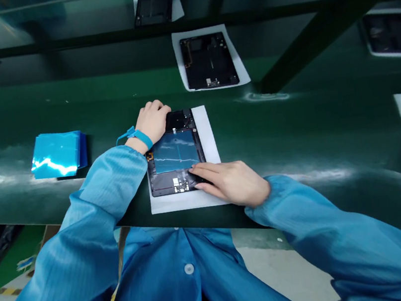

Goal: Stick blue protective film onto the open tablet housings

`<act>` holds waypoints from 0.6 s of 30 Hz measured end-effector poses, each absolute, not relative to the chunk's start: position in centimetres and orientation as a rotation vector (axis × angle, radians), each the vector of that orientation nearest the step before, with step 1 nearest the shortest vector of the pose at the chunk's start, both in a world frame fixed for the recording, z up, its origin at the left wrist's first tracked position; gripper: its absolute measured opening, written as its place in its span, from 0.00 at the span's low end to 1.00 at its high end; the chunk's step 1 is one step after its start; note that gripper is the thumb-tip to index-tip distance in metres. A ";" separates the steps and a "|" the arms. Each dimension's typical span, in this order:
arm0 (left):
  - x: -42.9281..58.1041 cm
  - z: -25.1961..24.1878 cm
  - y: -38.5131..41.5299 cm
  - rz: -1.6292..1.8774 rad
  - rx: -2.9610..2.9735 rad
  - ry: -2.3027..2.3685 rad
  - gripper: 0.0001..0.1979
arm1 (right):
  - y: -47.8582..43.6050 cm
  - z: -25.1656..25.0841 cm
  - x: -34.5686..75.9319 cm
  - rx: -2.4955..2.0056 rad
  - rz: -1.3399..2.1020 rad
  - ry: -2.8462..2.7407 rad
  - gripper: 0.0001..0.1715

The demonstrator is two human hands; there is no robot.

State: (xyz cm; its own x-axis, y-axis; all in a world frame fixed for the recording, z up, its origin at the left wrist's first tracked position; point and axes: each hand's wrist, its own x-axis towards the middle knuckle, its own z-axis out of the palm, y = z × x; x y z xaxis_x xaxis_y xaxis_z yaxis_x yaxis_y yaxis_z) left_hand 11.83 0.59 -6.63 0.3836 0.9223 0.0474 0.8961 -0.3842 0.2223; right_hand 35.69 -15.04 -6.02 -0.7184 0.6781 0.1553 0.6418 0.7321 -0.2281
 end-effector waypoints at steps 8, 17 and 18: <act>12.0 -6.1 0.3 0.232 2.540 1.429 0.18 | -15.1 -9.2 36.3 -1.402 0.190 -2.249 0.22; 12.7 -5.9 1.8 0.012 2.543 1.530 0.14 | -15.2 -9.2 36.1 -1.430 0.161 -2.241 0.25; 12.7 -5.9 1.8 0.000 2.579 1.506 0.14 | -15.3 -9.3 36.1 -1.456 0.173 -2.197 0.26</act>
